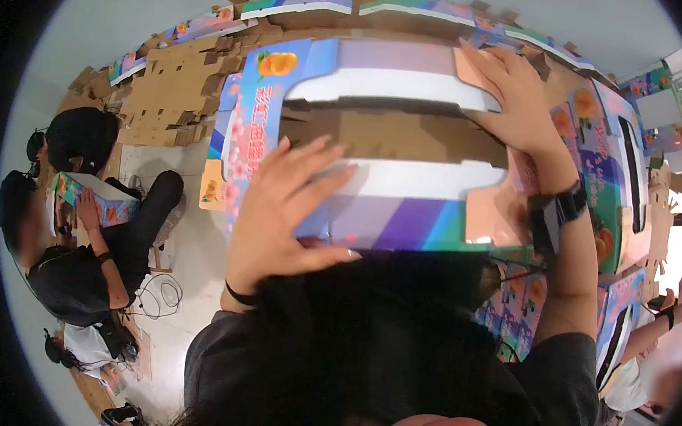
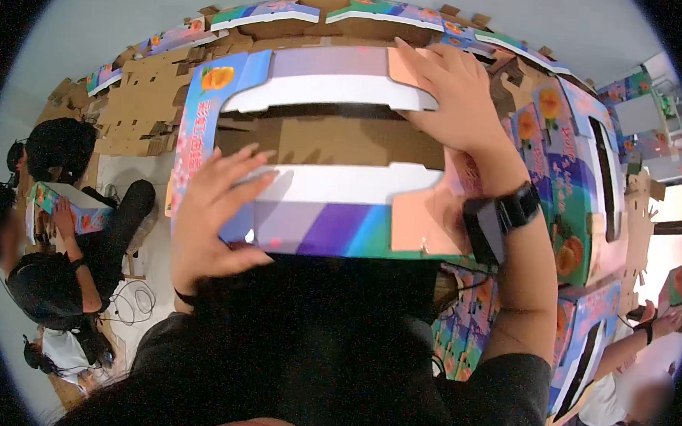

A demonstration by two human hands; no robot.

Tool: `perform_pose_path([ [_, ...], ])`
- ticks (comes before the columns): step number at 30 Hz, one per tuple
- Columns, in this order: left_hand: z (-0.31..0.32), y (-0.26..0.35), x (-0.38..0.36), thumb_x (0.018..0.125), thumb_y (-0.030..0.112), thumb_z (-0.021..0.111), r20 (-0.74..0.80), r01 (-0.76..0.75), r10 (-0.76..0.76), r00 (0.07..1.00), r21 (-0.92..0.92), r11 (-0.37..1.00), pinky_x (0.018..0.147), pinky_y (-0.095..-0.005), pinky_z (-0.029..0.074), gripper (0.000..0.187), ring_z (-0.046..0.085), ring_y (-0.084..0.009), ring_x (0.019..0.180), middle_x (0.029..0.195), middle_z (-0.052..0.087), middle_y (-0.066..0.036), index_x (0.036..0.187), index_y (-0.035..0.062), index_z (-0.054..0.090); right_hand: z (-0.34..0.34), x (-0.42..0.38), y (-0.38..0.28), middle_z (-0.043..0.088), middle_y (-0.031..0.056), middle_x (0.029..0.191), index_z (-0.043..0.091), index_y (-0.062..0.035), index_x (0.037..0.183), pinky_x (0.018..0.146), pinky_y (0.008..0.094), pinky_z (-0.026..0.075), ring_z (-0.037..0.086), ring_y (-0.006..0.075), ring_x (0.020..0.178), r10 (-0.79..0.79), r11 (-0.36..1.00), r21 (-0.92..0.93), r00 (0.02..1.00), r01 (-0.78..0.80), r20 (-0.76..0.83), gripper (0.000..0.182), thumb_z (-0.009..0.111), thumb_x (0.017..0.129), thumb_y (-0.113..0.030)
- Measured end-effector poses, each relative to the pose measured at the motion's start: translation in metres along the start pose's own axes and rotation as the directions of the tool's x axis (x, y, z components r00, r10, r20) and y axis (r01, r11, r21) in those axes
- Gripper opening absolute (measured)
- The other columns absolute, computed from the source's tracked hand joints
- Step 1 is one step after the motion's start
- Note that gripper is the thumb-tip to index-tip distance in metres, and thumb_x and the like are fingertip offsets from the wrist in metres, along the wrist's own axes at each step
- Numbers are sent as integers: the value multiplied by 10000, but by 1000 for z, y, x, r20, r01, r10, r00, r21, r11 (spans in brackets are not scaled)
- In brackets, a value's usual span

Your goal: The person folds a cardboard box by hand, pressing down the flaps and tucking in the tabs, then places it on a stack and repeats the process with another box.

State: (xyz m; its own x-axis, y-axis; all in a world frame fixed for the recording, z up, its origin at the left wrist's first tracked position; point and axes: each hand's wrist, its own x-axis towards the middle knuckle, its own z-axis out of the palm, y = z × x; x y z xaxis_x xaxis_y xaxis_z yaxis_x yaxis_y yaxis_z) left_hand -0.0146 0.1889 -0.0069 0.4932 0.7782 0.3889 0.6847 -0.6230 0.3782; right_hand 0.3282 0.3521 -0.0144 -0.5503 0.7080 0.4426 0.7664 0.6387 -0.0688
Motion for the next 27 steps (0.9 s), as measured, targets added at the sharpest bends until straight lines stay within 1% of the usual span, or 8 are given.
perform_pose_path([
  [2, -2, -8, 1, 720, 435, 815, -94, -85, 81, 992, -42, 995, 1029, -480, 432, 604, 586, -336, 1227, 1291, 639, -118, 1203, 97, 681, 2, -5, 0, 542, 144, 1293, 509, -319, 1462, 1059, 490, 362, 494, 364, 1198, 22, 1000, -8, 1000, -22, -22, 836, 773, 669, -304],
  [4, -6, 1, 2, 733, 304, 802, -322, -154, 144, 936, -4, 988, 702, -358, 474, 390, 628, -252, 796, 1056, 706, -100, 1050, 84, 743, 7, -8, 5, 553, 146, 1272, 518, -349, 1452, 1048, 496, 381, 506, 375, 1188, 34, 999, -24, 998, -35, -44, 816, 767, 675, -319],
  [7, 0, 25, -3, 803, 291, 742, -426, -226, 63, 903, -343, 912, 601, -333, 421, 280, 571, -207, 666, 932, 681, -86, 952, 54, 730, 12, -10, 11, 562, 149, 1259, 544, -344, 1429, 1039, 503, 397, 521, 386, 1171, 35, 999, -32, 996, -38, -84, 781, 774, 683, -327],
  [10, 22, 28, 10, 880, 294, 657, -430, -335, -77, 899, -791, 512, 582, -322, 396, 250, 528, -180, 630, 837, 634, -49, 867, 45, 681, 6, -12, 8, 572, 145, 1246, 571, -337, 1406, 1029, 507, 405, 528, 389, 1165, 12, 1000, -17, 994, -14, -105, 734, 771, 699, -329],
  [13, 32, 24, 27, 941, 301, 580, -231, -227, -270, 935, -973, 47, 631, -300, 370, 286, 466, -150, 641, 735, 537, 0, 786, 62, 601, 8, -14, 10, 583, 143, 1226, 585, -344, 1390, 1013, 512, 416, 539, 377, 1155, -54, 995, -87, 982, 39, -181, 702, 774, 715, -338],
  [15, 35, 15, 40, 960, 296, 553, -121, -206, -312, 942, -944, -257, 666, -286, 346, 298, 417, -131, 645, 676, 453, 23, 754, 81, 546, 8, -19, 1, 573, 143, 1255, 575, -303, 1402, 1037, 520, 389, 528, 355, 1181, -52, 988, -154, 973, 17, -225, 730, 762, 697, -321],
  [19, 40, -3, 33, 978, 261, 532, -39, -275, -316, 948, -599, -752, 691, -296, 315, 302, 365, -101, 643, 641, 378, 31, 711, 137, 466, -23, -21, -30, 506, 303, 1385, 566, -119, 1406, 1098, 519, 315, 469, 447, 1274, 102, 989, -102, 994, -106, -46, 760, 779, 701, -305],
  [27, 45, 0, 19, 971, 226, 524, -97, -396, -402, 911, -482, -781, 701, -291, 305, 284, 367, -86, 632, 637, 381, 49, 701, 162, 465, -27, -21, -39, 510, 259, 1355, 549, -41, 1350, 1100, 512, 317, 451, 432, 1266, 88, 994, -51, 989, -95, -122, 719, 738, 689, -252],
])
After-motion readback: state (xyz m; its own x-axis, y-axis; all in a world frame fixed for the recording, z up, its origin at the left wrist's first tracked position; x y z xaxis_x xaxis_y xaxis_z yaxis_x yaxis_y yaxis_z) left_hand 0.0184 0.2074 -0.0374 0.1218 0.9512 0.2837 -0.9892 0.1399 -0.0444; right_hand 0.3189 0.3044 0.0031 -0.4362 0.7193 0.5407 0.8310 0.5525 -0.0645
